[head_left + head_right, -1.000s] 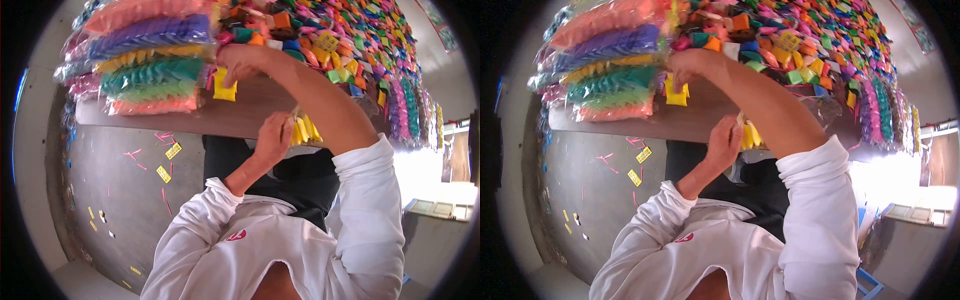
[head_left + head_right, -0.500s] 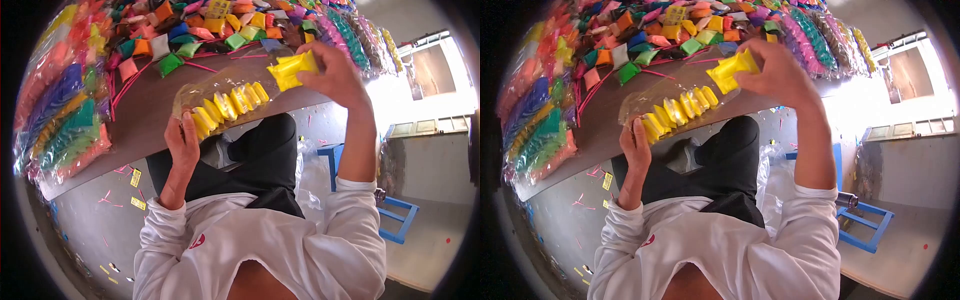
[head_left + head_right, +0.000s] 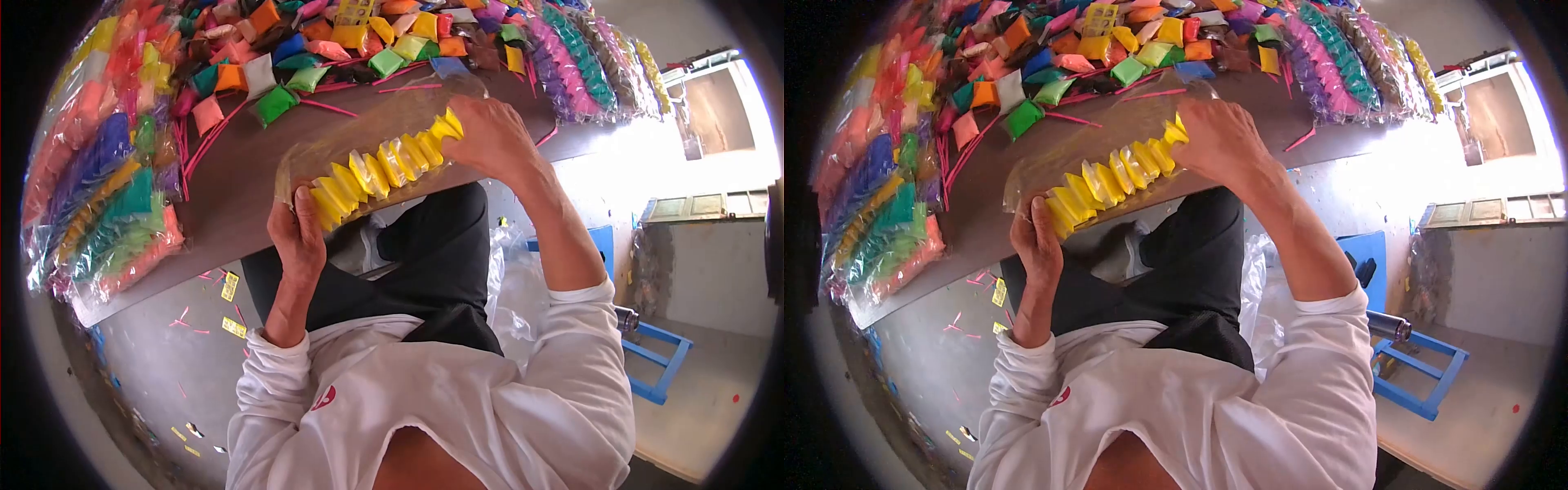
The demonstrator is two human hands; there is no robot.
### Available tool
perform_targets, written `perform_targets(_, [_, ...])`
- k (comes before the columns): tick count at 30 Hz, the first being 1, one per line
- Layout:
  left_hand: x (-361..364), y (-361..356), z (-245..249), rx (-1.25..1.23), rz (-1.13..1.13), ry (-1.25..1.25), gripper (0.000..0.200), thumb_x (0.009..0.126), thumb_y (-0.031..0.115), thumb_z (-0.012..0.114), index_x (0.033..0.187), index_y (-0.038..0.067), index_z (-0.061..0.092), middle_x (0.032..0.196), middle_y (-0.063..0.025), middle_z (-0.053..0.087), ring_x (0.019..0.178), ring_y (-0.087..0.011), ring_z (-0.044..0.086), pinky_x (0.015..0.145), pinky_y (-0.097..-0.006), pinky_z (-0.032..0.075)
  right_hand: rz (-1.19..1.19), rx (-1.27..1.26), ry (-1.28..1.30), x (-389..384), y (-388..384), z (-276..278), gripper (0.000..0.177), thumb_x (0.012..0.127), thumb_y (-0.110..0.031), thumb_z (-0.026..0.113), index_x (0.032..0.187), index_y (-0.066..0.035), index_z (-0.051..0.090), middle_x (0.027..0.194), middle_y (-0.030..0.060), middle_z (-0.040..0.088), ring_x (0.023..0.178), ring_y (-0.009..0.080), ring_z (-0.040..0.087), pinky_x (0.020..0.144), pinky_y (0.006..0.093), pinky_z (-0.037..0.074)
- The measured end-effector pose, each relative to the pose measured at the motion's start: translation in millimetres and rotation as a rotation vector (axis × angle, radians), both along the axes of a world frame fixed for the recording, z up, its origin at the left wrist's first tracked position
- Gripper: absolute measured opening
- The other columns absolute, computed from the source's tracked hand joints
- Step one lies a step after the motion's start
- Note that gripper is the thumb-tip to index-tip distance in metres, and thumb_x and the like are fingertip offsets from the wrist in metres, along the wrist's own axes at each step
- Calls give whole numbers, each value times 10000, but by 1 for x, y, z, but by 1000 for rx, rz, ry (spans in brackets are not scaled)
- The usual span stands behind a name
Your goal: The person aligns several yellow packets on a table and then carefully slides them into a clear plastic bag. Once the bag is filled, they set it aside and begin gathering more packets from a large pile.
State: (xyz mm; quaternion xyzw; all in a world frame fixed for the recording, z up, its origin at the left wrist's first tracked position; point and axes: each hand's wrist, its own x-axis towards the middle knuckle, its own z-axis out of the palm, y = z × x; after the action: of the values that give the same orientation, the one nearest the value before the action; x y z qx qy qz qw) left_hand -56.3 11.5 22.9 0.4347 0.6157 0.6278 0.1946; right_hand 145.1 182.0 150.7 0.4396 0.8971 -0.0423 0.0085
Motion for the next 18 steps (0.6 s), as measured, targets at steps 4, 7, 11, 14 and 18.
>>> perform_targets(4, [1,2,1,10,13,20,308,1040,268,437,1049,12,608,878,-33,592,810,-99,528,722,-251,438,46,-69,2,10,8,-11,361,792,-306,631,924,30,643,956,239,665,968,389,634,885,472,486])
perform_targets(7, [-2,-1,1,-12,-13,23,292,1040,245,436,1070,1,594,878,-64,604,798,-122,540,715,-274,452,15,-105,-10,15,10,-5,385,849,-336,642,1047,-6,640,978,221,665,961,376,634,868,465,480])
perform_targets(11, [-2,0,1,0,5,54,282,1038,234,436,1071,4,597,882,-73,609,800,-132,550,724,-277,454,48,-138,-40,14,15,-8,374,902,-350,604,1026,2,639,948,216,664,934,381,633,836,474,477])
perform_targets(14, [-3,0,0,-9,4,66,275,1037,225,435,1072,6,598,886,-75,611,801,-137,555,727,-278,454,131,-121,-43,15,24,-28,350,907,-337,589,970,4,635,888,214,658,880,393,630,800,476,481])
perform_targets(18, [-2,0,1,14,8,103,274,1037,223,435,1072,7,600,892,-76,613,805,-139,560,727,-279,455,119,-122,-1,17,26,-11,312,895,-298,570,880,9,623,838,211,646,834,395,624,768,476,487])
